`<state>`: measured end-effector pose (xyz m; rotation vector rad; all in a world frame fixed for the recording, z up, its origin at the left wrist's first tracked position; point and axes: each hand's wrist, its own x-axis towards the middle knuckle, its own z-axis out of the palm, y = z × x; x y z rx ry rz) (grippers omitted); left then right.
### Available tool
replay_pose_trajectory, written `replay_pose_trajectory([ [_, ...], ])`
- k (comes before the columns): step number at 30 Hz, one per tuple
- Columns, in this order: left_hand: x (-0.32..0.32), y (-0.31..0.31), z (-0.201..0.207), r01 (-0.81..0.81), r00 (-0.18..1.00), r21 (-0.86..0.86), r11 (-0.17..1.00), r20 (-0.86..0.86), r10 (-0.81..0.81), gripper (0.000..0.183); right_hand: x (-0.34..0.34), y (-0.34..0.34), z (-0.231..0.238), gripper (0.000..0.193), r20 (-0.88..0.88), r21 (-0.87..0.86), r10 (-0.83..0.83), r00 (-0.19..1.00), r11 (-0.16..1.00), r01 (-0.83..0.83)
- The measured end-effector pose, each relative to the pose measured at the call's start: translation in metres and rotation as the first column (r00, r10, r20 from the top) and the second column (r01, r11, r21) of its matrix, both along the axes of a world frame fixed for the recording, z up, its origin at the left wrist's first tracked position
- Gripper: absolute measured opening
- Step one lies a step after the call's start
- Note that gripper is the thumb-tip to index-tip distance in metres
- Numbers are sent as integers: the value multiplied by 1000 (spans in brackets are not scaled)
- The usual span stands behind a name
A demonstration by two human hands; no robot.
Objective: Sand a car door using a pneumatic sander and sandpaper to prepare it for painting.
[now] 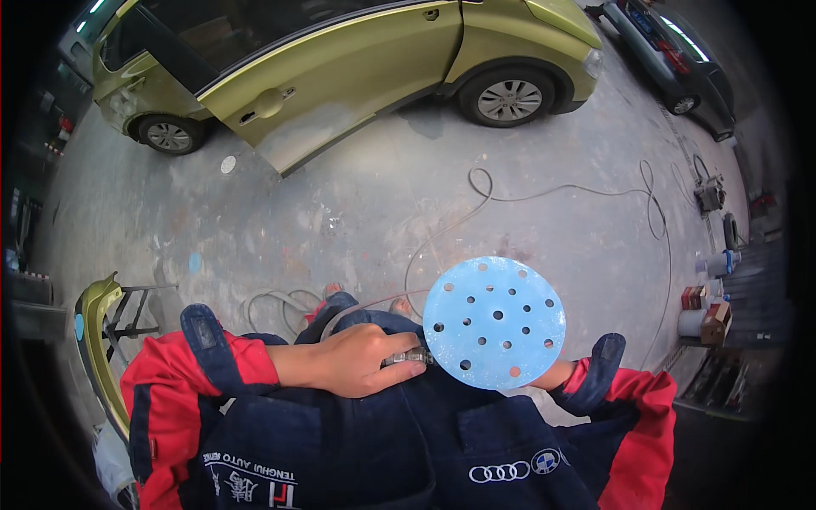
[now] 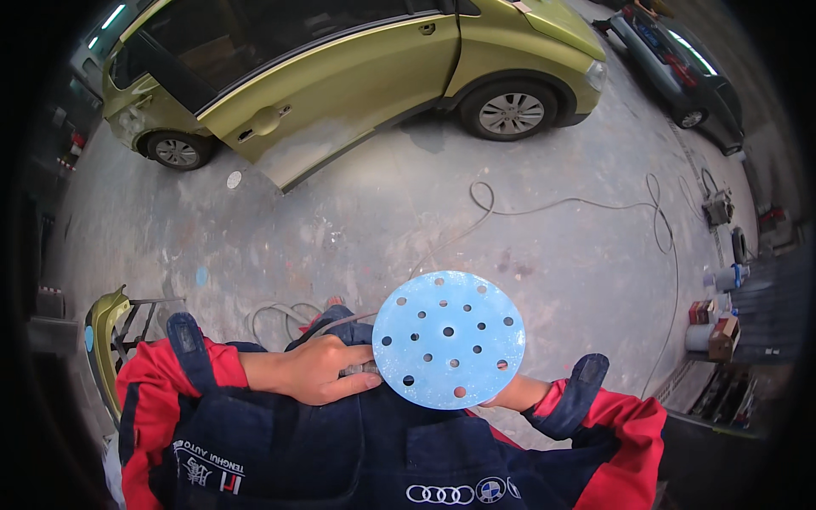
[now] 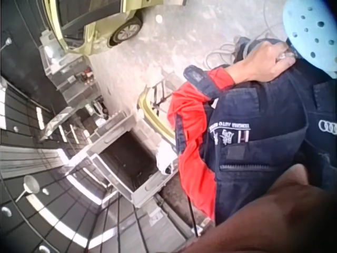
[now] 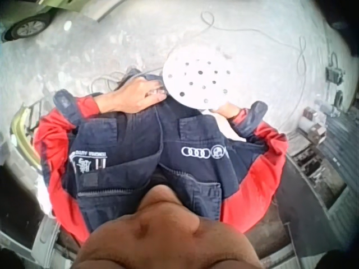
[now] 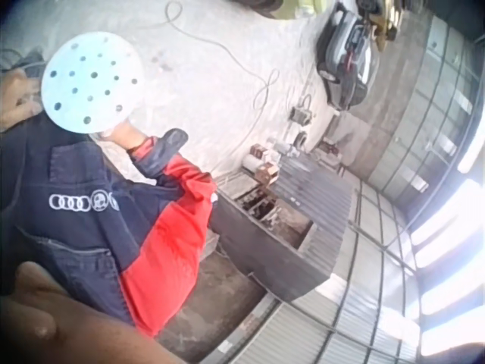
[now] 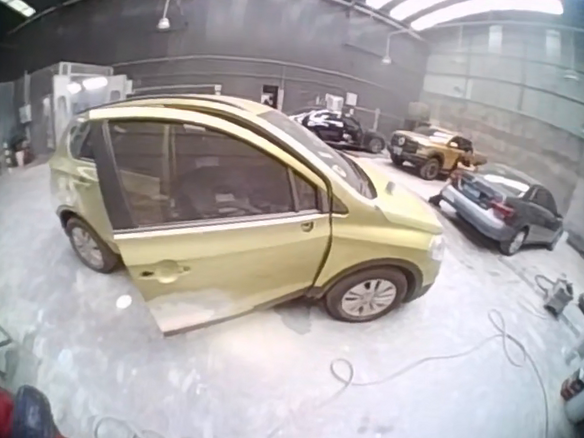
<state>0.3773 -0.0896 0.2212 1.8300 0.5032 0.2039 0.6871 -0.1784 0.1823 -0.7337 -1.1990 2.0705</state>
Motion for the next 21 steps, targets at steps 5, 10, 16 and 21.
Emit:
replay_pose_trajectory([
  [5,-2,0,0,111,992,-155,982,-41,-119,43,-17,2,7,67,-679,-582,-329,656,786,-209],
  [10,-3,2,-4,66,997,-105,992,-25,-69,44,-6,1,8,73,-218,-441,-125,968,897,16],
  [16,-7,-7,-28,-17,999,122,992,35,13,41,-1,-2,-21,92,185,119,-156,970,984,136],
  [21,8,-3,-53,-196,977,254,947,138,165,40,-13,44,35,70,429,329,-464,775,879,344],
])
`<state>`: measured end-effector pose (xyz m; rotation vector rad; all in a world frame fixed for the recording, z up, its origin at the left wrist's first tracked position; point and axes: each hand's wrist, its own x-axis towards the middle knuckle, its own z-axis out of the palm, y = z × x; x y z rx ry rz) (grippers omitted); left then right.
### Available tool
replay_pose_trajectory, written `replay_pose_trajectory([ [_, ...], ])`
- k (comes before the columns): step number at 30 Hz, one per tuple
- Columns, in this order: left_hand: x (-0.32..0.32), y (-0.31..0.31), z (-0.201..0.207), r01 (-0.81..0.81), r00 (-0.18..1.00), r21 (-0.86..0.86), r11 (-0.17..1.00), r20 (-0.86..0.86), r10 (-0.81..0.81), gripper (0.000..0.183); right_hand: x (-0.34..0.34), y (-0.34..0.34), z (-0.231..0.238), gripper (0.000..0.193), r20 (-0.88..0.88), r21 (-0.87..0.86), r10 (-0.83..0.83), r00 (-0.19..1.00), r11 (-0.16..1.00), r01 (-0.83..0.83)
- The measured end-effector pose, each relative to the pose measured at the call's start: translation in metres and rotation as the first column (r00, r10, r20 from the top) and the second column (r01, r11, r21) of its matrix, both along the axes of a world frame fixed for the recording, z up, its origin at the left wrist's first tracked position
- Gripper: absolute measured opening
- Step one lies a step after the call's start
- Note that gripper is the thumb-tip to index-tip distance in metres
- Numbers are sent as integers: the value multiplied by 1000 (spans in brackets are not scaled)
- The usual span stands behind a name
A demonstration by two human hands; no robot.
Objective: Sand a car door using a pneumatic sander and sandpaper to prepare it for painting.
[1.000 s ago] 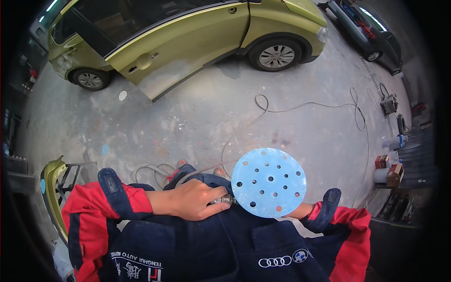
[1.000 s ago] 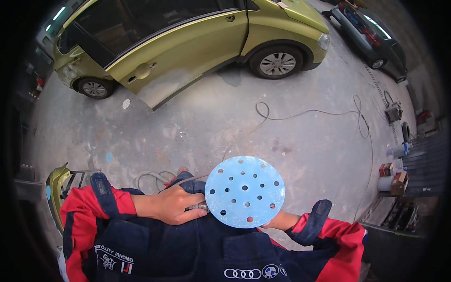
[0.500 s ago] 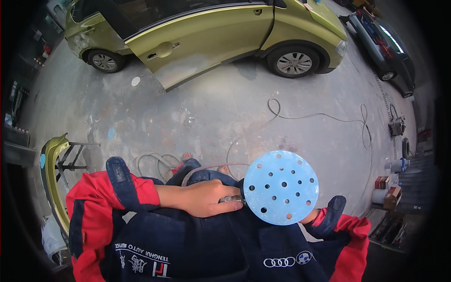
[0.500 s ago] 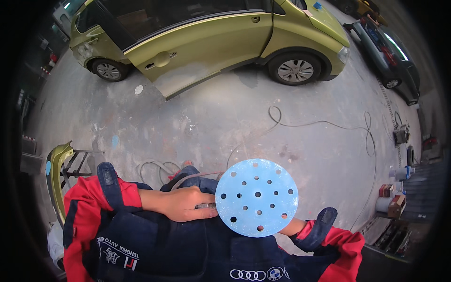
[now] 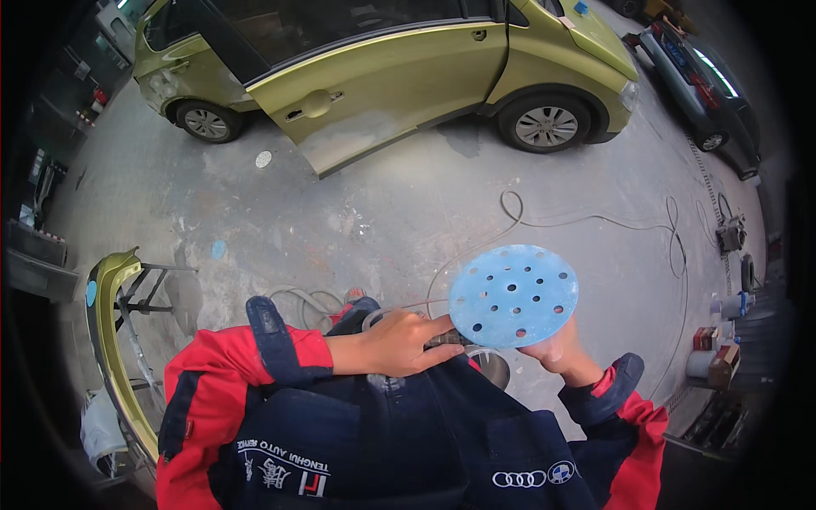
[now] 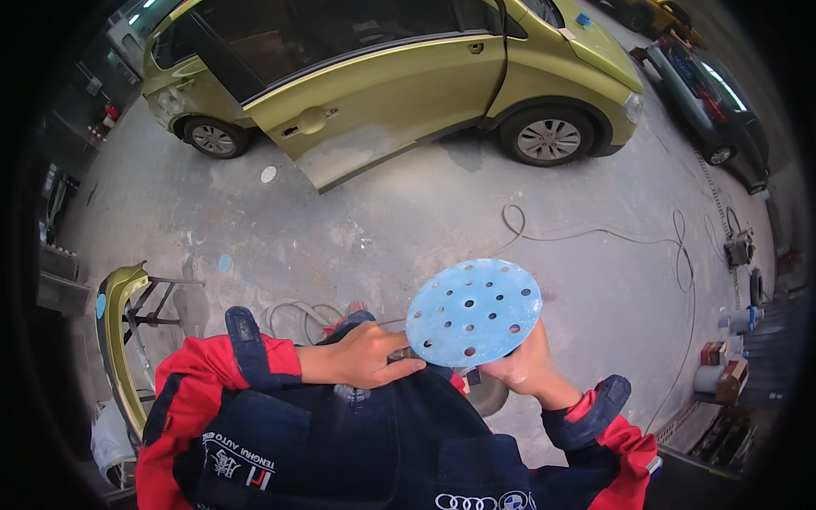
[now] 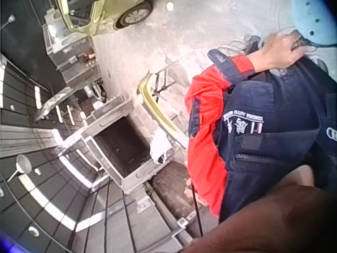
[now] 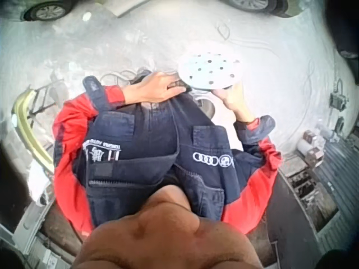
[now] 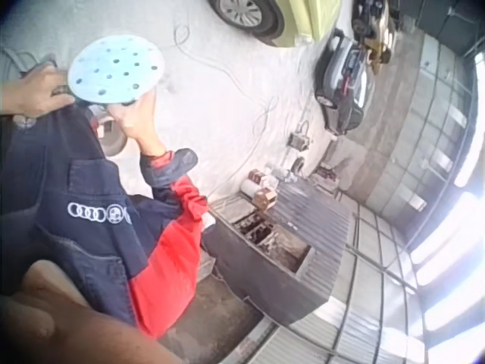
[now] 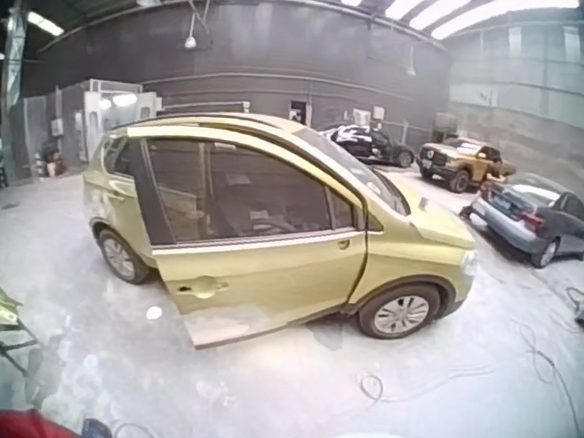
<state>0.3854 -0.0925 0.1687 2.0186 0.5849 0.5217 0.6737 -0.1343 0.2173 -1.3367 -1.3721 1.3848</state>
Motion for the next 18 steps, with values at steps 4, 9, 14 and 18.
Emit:
replay_pose_trajectory([
  [4,21,24,-15,-140,990,-113,984,-43,136,37,2,36,-30,73,-274,-100,-254,928,967,235],
  [9,43,19,-24,-309,938,-259,915,74,337,38,-57,50,-45,63,-688,-65,-390,611,873,484],
  [14,50,34,-26,-302,953,-288,909,-65,297,40,-72,81,-86,32,-814,-167,-405,417,850,499],
  [18,37,50,-38,-426,905,34,904,1,426,43,-51,99,-111,37,-847,-128,-385,367,817,563],
])
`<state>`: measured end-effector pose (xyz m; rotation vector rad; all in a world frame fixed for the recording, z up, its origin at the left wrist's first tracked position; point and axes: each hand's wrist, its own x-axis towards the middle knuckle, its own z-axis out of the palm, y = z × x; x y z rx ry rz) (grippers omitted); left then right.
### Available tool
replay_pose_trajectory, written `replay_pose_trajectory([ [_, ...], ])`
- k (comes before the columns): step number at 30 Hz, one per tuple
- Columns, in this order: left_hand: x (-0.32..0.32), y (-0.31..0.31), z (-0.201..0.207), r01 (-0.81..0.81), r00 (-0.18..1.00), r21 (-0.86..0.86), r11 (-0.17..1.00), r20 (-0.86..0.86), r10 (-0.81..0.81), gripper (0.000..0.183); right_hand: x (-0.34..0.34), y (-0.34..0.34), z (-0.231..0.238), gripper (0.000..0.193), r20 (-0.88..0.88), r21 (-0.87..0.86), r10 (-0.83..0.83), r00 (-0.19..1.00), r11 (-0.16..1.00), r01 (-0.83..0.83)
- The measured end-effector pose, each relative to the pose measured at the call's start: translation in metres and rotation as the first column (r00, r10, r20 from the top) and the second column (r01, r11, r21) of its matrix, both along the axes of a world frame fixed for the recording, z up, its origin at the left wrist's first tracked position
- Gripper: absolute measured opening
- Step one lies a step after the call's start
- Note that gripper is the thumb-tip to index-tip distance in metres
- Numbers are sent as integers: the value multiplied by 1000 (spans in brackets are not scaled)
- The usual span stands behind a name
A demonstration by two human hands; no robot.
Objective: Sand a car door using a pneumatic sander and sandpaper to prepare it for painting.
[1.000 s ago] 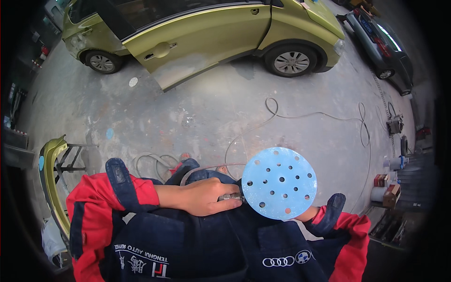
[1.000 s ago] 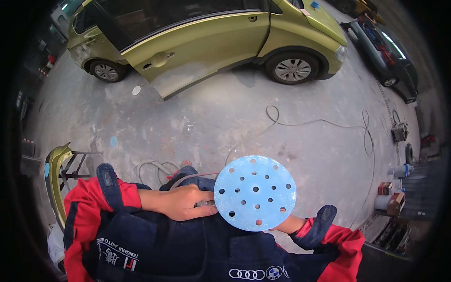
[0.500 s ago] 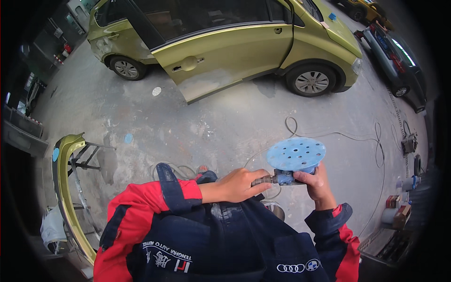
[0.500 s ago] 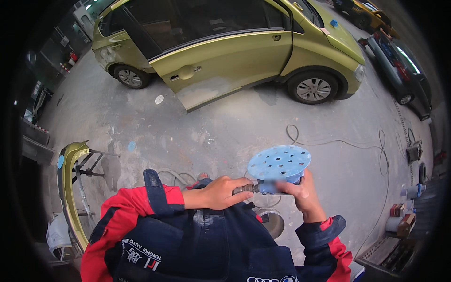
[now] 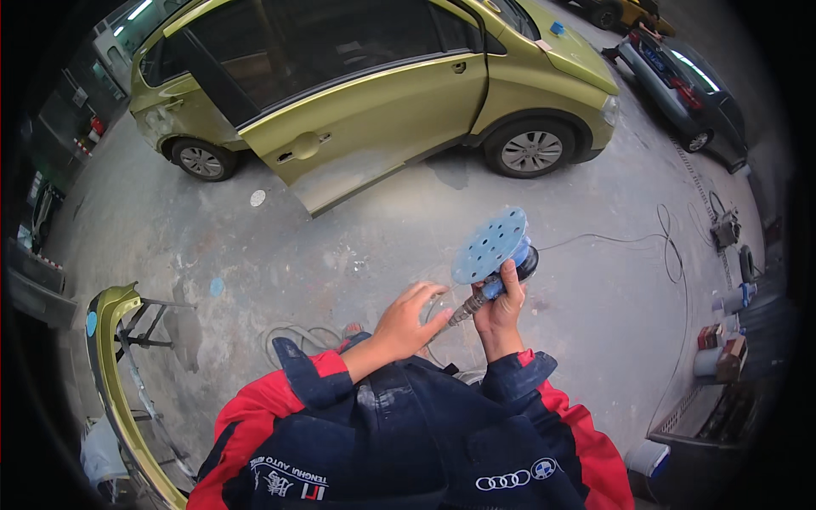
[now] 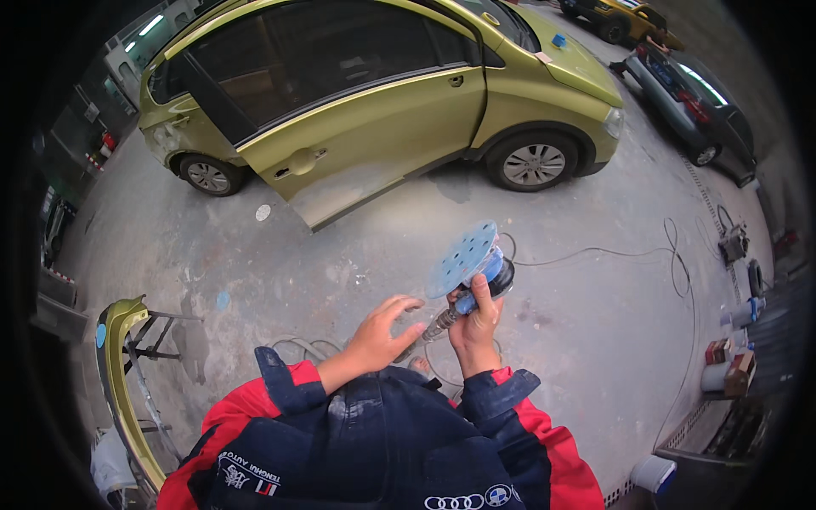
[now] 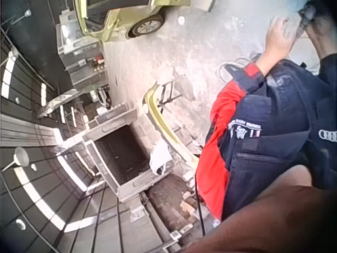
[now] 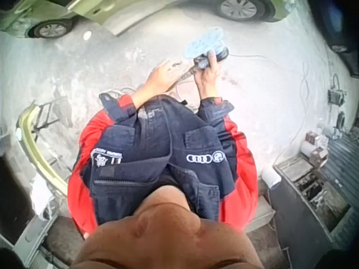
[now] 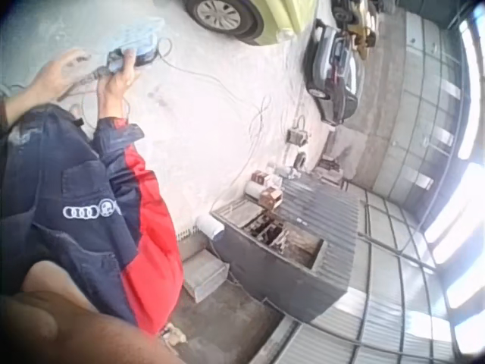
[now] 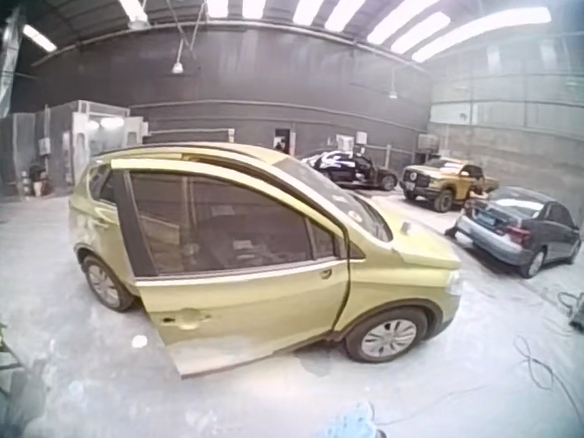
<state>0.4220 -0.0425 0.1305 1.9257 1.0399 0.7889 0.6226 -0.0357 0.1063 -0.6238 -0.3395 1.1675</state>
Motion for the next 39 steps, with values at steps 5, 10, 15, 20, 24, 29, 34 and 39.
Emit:
replay_pose_trajectory([
  [5,-4,14,38,-55,997,390,919,-32,74,69,2,-9,25,85,72,32,-12,997,999,10],
  [10,28,21,53,53,998,470,881,5,-62,75,-4,-24,27,93,147,37,11,989,999,-17],
  [15,33,29,37,77,990,334,939,90,-113,54,-1,-26,31,94,167,-13,34,985,999,-32],
  [20,36,20,38,101,965,293,951,206,-166,37,4,-43,43,92,208,-14,13,978,1000,-10],
  [24,40,21,26,85,970,175,981,209,-121,38,12,-41,17,87,224,-89,22,974,996,-2],
  [29,25,9,22,23,968,78,997,249,-41,39,-3,-49,29,82,243,-93,31,970,996,-8],
  [34,18,12,8,-127,966,55,990,236,110,39,-4,-50,30,79,264,-91,47,963,996,-23],
  [39,-19,68,-21,-542,622,-346,766,447,642,42,-5,-61,26,74,384,-112,131,914,989,-95],
])
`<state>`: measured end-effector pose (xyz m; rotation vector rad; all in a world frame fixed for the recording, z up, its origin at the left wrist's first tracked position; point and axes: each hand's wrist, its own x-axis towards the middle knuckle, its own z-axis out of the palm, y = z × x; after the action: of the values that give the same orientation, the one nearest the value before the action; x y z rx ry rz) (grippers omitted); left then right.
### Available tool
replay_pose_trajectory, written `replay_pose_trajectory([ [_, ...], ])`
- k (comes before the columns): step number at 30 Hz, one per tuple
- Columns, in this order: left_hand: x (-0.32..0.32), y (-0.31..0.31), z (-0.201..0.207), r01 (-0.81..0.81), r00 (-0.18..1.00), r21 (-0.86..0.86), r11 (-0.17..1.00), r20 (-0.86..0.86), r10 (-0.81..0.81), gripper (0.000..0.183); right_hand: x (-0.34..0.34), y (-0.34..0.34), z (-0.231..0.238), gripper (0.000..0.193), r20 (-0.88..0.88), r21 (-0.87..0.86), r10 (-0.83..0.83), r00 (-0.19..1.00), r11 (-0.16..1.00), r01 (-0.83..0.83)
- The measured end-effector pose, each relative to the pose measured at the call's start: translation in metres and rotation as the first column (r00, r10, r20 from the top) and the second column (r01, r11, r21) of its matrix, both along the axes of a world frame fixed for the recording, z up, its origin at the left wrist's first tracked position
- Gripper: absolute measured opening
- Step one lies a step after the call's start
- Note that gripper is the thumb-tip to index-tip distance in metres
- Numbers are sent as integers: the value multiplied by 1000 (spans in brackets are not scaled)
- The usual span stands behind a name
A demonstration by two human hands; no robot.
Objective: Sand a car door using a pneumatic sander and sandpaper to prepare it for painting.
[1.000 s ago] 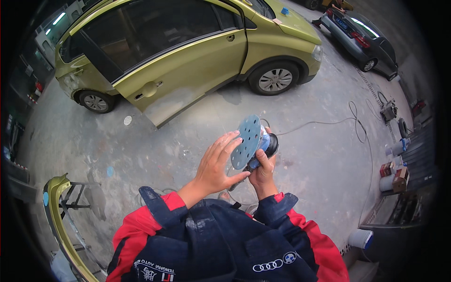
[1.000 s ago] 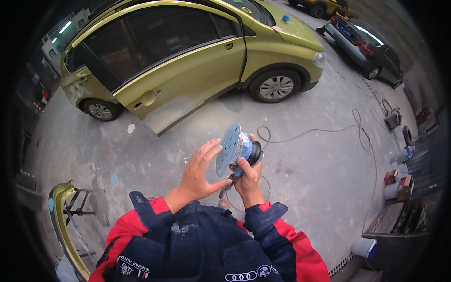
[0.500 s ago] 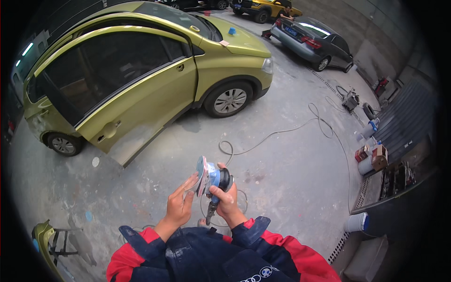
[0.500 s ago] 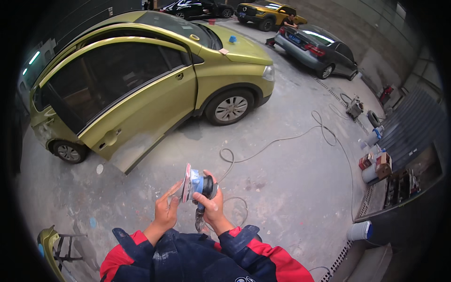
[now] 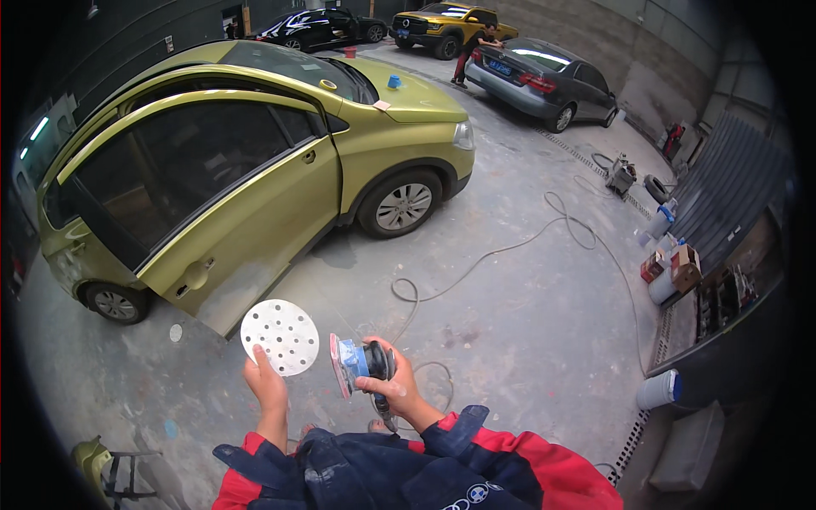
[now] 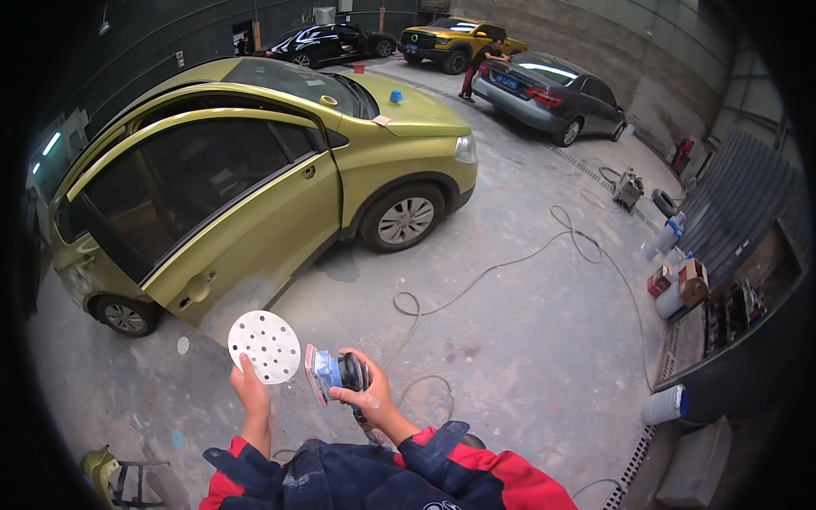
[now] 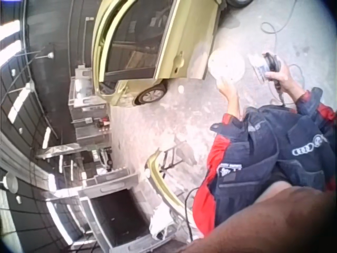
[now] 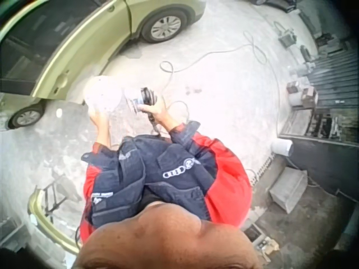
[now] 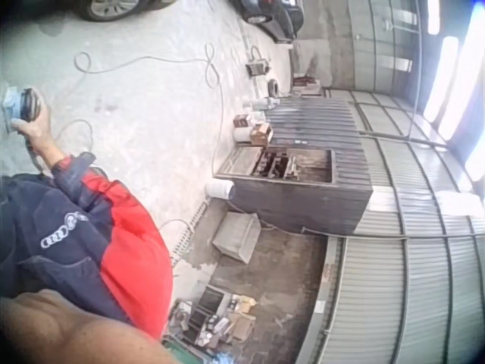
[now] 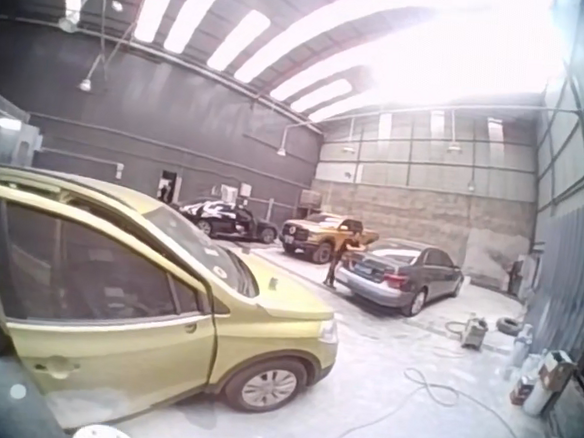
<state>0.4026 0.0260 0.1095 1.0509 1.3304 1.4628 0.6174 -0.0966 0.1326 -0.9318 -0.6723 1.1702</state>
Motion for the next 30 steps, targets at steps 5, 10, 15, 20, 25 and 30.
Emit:
replay_pose_trajectory([
  [5,-55,20,-18,120,966,-38,992,-227,-125,39,1,-5,-9,78,239,-73,6,971,997,12],
  [10,-16,-13,-29,332,887,-116,936,-298,-352,37,-11,-5,0,81,468,69,-111,877,994,89],
  [15,5,-37,-12,464,846,-73,883,-259,-466,40,-31,7,11,78,590,118,-201,782,980,163],
  [20,8,-51,-2,474,841,-73,878,-259,-475,40,-38,11,6,73,557,57,-181,811,982,181],
  [25,8,-58,12,470,846,-7,883,-281,-453,40,-41,10,4,72,480,26,-195,855,978,208],
  [30,16,-56,16,496,824,-11,868,-310,-474,40,-37,15,3,71,472,17,-203,858,975,221],
])
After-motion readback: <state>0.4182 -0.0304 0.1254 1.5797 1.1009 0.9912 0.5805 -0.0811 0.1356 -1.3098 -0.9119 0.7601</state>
